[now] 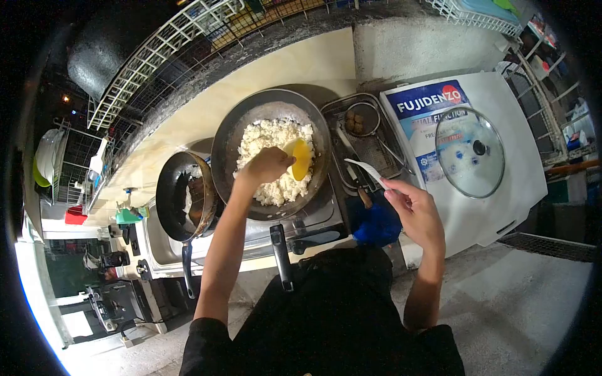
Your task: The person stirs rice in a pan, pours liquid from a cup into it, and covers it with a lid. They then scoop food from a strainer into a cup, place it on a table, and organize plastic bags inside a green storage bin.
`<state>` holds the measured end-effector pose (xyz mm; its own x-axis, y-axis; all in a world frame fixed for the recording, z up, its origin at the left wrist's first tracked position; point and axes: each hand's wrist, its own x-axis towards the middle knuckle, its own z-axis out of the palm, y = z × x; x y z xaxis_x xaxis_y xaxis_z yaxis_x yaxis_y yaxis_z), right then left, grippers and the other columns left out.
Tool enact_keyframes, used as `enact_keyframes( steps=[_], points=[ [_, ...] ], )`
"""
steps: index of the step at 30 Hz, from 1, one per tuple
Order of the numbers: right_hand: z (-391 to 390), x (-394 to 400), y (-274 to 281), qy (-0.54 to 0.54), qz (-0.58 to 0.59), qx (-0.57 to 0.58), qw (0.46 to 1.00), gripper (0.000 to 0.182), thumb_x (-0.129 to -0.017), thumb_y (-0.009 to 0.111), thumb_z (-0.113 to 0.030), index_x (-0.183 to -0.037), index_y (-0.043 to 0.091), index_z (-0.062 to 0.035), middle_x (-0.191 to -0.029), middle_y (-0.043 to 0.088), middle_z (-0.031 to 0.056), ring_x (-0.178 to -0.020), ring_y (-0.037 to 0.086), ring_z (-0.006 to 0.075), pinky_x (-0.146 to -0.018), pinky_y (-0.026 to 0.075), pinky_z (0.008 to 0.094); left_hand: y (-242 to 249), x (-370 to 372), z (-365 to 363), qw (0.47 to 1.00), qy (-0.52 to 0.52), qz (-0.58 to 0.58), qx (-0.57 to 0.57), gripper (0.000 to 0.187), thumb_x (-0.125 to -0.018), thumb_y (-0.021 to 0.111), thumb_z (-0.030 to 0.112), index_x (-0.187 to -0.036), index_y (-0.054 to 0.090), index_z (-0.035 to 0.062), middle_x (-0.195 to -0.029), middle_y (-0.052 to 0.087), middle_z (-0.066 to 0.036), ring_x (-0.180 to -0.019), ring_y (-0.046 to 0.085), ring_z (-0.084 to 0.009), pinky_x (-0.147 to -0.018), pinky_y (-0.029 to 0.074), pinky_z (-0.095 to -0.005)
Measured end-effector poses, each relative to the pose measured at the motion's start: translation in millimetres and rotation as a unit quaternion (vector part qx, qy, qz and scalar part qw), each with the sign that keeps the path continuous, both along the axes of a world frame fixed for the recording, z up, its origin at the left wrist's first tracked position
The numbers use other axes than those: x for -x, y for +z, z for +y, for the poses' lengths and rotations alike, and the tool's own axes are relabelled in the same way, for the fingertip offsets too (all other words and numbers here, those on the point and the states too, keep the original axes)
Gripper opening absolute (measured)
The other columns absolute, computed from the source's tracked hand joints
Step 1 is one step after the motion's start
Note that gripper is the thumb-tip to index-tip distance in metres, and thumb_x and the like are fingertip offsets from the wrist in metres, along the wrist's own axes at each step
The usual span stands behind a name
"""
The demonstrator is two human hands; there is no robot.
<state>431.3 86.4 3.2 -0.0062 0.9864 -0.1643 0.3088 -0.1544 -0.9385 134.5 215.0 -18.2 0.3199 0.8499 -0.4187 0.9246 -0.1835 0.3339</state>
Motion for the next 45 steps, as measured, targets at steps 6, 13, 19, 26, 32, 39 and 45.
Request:
enact_keyframes(
  steps=[6, 13, 19, 26, 32, 39, 45],
  points=[
    [-2.9, 0.1, -0.2, 0.008, -0.001, -0.008, 1.0, 0.024, -0.088, 0.06, -0.013, -0.109, 0.063, -0.0022, -0.088, 0.066, 0.0023, -0.065, 0.045, 0.0044, -0.06, 0.04, 0.0203, 6.5, 26.5, 6.7, 0.981, -0.164, 0.031, -0.096, 0.033, -0.09, 0.045, 0.027, -0.092, 0.064, 0.0004, -0.084, 0.063, -0.021, -0.082, 0.062, -0.035, -0.08, 0.047, -0.0421],
    [-4.4, 1.9, -3.0, 0.019, -0.012, -0.028, 0.999, 0.024, -0.089, 0.059, -0.014, -0.108, 0.063, -0.0015, -0.091, 0.067, 0.0051, -0.066, 0.048, 0.0063, -0.062, 0.042, 0.0221, -13.6, -12.1, 1.7, 0.994, -0.079, 0.069, -0.043, 0.03, -0.09, 0.045, 0.022, -0.095, 0.065, 0.001, -0.091, 0.064, -0.02, -0.085, 0.062, -0.0357, -0.079, 0.049, -0.0431],
    [2.8, 10.6, 9.0, 0.048, -0.055, -0.021, 0.997, 0.024, -0.089, 0.058, -0.015, -0.108, 0.063, -0.0015, -0.091, 0.068, 0.0079, -0.067, 0.052, 0.0078, -0.062, 0.044, 0.0231, 5.0, 0.5, -0.7, 0.996, -0.045, 0.02, -0.078, 0.037, -0.092, 0.042, 0.027, -0.084, 0.063, -0.0027, -0.087, 0.062, -0.023, -0.085, 0.059, -0.0386, -0.077, 0.047, -0.0462],
    [4.1, 19.4, 13.8, 0.068, -0.061, -0.016, 0.996, 0.024, -0.089, 0.058, -0.014, -0.108, 0.063, -0.0017, -0.094, 0.068, 0.0084, -0.068, 0.054, 0.008, -0.063, 0.045, 0.0234, -6.2, -9.5, -4.6, 0.989, -0.119, 0.034, -0.083, 0.036, -0.089, 0.044, 0.027, -0.084, 0.066, -0.0013, -0.083, 0.063, -0.022, -0.081, 0.06, -0.0396, -0.078, 0.047, -0.0438],
    [1.2, 13.9, 6.2, 0.05, -0.037, -0.026, 0.998, 0.023, -0.089, 0.057, -0.013, -0.108, 0.063, -0.0014, -0.094, 0.068, 0.0084, -0.069, 0.055, 0.0085, -0.064, 0.045, 0.0231, 17.6, -4.7, -0.9, 0.991, -0.06, 0.004, -0.118, 0.035, -0.089, 0.046, 0.029, -0.081, 0.066, 0.0009, -0.083, 0.063, -0.022, -0.081, 0.061, -0.0388, -0.078, 0.048, -0.0435],
    [3.3, 12.0, 6.8, 0.052, -0.075, -0.035, 0.995, 0.024, -0.089, 0.058, -0.015, -0.108, 0.063, -0.0022, -0.091, 0.068, 0.0089, -0.069, 0.054, 0.0084, -0.063, 0.044, 0.0242, -12.9, -7.3, 4.6, 0.998, 0.011, -0.001, -0.06, 0.036, -0.088, 0.047, 0.029, -0.085, 0.066, -0.0008, -0.086, 0.064, -0.023, -0.084, 0.062, -0.0368, -0.078, 0.049, -0.0427],
    [21.0, 28.1, 27.9, 0.08, -0.14, -0.059, 0.985, 0.022, -0.086, 0.06, -0.016, -0.105, 0.065, -0.0048, -0.079, 0.065, 0.0135, -0.063, 0.059, 0.0176, -0.058, 0.044, 0.0285, -3.1, -5.8, 3.2, 0.991, -0.075, 0.061, -0.097, 0.037, -0.089, 0.045, 0.029, -0.081, 0.066, -0.0011, -0.083, 0.064, -0.022, -0.08, 0.062, -0.0378, -0.077, 0.049, -0.0436]
  ],
)
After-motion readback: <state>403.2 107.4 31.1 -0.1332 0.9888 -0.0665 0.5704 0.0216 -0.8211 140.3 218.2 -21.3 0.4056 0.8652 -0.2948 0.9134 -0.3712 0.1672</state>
